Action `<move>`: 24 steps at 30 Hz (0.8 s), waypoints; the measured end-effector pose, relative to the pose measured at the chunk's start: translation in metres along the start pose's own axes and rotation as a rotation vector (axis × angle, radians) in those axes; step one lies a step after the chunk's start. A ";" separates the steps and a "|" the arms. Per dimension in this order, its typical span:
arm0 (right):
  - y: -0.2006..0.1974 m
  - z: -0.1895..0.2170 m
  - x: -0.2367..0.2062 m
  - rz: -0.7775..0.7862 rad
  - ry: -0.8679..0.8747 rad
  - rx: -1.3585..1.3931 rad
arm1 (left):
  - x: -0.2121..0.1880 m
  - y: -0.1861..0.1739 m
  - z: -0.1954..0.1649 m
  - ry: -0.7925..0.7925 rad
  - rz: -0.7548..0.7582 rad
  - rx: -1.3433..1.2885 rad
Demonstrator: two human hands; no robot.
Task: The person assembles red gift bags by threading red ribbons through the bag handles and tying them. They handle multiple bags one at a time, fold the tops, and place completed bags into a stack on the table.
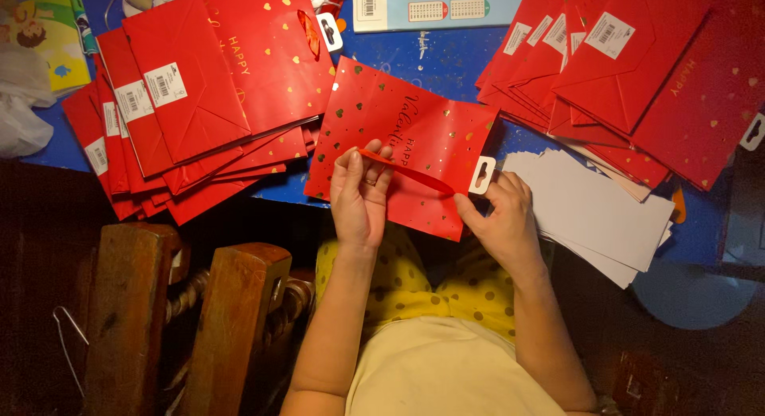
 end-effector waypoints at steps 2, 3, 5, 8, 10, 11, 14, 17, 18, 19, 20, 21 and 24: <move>0.000 0.000 0.000 0.009 0.005 0.002 | 0.001 0.000 0.000 -0.002 -0.020 -0.021; -0.001 0.000 0.000 0.014 0.006 -0.002 | 0.001 0.001 0.000 -0.004 -0.030 -0.031; -0.001 -0.001 -0.001 0.016 0.006 -0.004 | 0.003 0.003 0.000 -0.022 -0.045 -0.053; 0.000 -0.002 -0.002 0.009 0.001 0.002 | 0.007 0.011 0.000 -0.046 -0.007 -0.087; 0.000 -0.003 -0.003 -0.007 -0.006 0.006 | 0.010 0.019 0.002 -0.058 0.056 -0.070; 0.001 -0.006 -0.003 0.006 0.049 0.027 | 0.012 0.023 0.004 -0.064 0.096 -0.040; 0.002 -0.012 -0.003 0.021 0.148 0.071 | 0.014 0.037 0.014 -0.071 0.154 0.199; 0.001 -0.009 -0.002 0.004 0.113 0.053 | 0.013 0.054 0.023 -0.035 0.242 0.563; 0.000 -0.008 -0.003 0.007 0.099 0.034 | 0.011 0.059 0.025 -0.016 0.281 0.693; 0.000 -0.007 -0.003 0.009 0.086 0.015 | 0.009 0.063 0.027 -0.024 0.297 0.781; -0.001 -0.006 -0.003 0.010 0.073 0.014 | 0.007 0.067 0.029 -0.034 0.312 0.869; -0.002 -0.004 -0.003 0.010 0.060 0.014 | 0.004 0.071 0.030 -0.043 0.328 0.957; -0.004 -0.002 -0.003 0.012 0.038 0.011 | 0.000 0.080 0.027 0.039 0.311 1.124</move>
Point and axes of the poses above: each hand's wrist, its own x-axis towards the middle knuckle, its own y-axis out of the palm, z = x × y, the point moved 4 cm from there along x, towards the middle knuckle, and after that the axes turned 6 degrees about -x, right-handed, at the moved point
